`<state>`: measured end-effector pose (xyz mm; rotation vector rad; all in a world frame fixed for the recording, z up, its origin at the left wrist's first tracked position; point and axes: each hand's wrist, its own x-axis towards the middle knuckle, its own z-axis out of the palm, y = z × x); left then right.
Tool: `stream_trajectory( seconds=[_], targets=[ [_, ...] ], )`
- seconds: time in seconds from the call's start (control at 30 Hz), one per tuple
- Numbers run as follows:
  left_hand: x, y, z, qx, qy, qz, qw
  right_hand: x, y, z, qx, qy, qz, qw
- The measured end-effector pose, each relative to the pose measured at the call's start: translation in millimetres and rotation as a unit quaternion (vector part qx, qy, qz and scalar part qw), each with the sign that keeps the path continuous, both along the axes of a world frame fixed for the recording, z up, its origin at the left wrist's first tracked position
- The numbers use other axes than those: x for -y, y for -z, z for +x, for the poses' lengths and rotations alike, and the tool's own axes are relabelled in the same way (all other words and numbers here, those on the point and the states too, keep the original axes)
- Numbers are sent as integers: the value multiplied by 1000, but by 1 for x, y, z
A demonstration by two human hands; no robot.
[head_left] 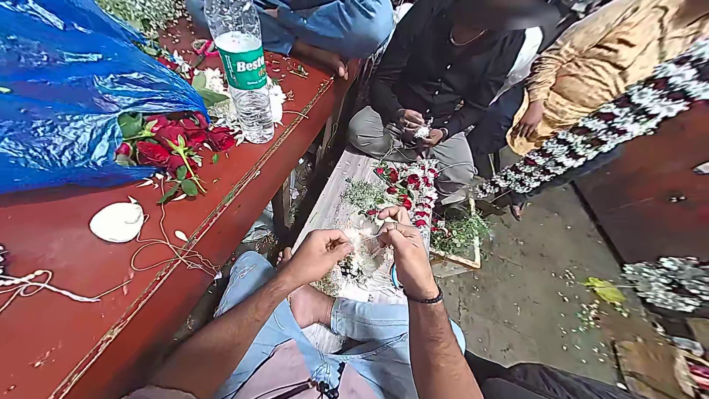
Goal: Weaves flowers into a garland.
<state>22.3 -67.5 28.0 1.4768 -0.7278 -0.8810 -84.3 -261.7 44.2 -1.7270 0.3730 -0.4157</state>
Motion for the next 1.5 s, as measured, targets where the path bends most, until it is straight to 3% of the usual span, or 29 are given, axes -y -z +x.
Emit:
stream_trajectory(
  seconds=[0.1, 0.2, 0.27, 0.33, 0.4, 0.47, 0.57, 0.67, 0.83, 0.93, 1.13, 1.33, 1.5],
  targets=[
    [-20, -10, 5, -141, 100, -36, 984, 2, 9, -6, -15, 4, 11, 1000],
    [-19, -16, 2, -213, -18, -155, 965, -12, 21, -3, -32, -57, -14, 998],
    [-6, -1, 5, -93, -114, -155, 977, -23, 22, -2, -23, -105, -46, 993],
    [-3, 21, 11, 189, -119, -44, 974, -29, 19, -1, -10, -113, -75, 991],
    [-4, 25, 7, 434, -69, 21, 898, -26, 17, 1, -9, -94, -85, 992],
    [-7, 16, -3, 517, -33, 53, 854, -28, 19, -1, -11, -99, -72, 992],
    [-12, 6, 6, 449, -34, 75, 890, -35, 19, 3, -5, -131, -43, 990],
    [-21, 17, 20, 350, -39, 49, 935, -41, 22, 6, -20, -129, -42, 990],
    [-29, 20, 24, 237, -10, 33, 971, -47, 27, 5, -35, -132, -34, 990],
    [-35, 12, 23, 245, -5, 1, 969, -49, 26, 4, -18, -131, -16, 991],
    [-51, 4, 15, 378, 88, 4, 921, -50, 28, 10, 15, -171, 23, 985],
    [-63, -6, 20, 282, -61, -98, 952, -57, 15, 16, 33, -201, 28, 979],
    [-67, -11, 23, 255, -25, -30, 966, -62, 6, 20, 31, -226, 48, 973]
  ],
)
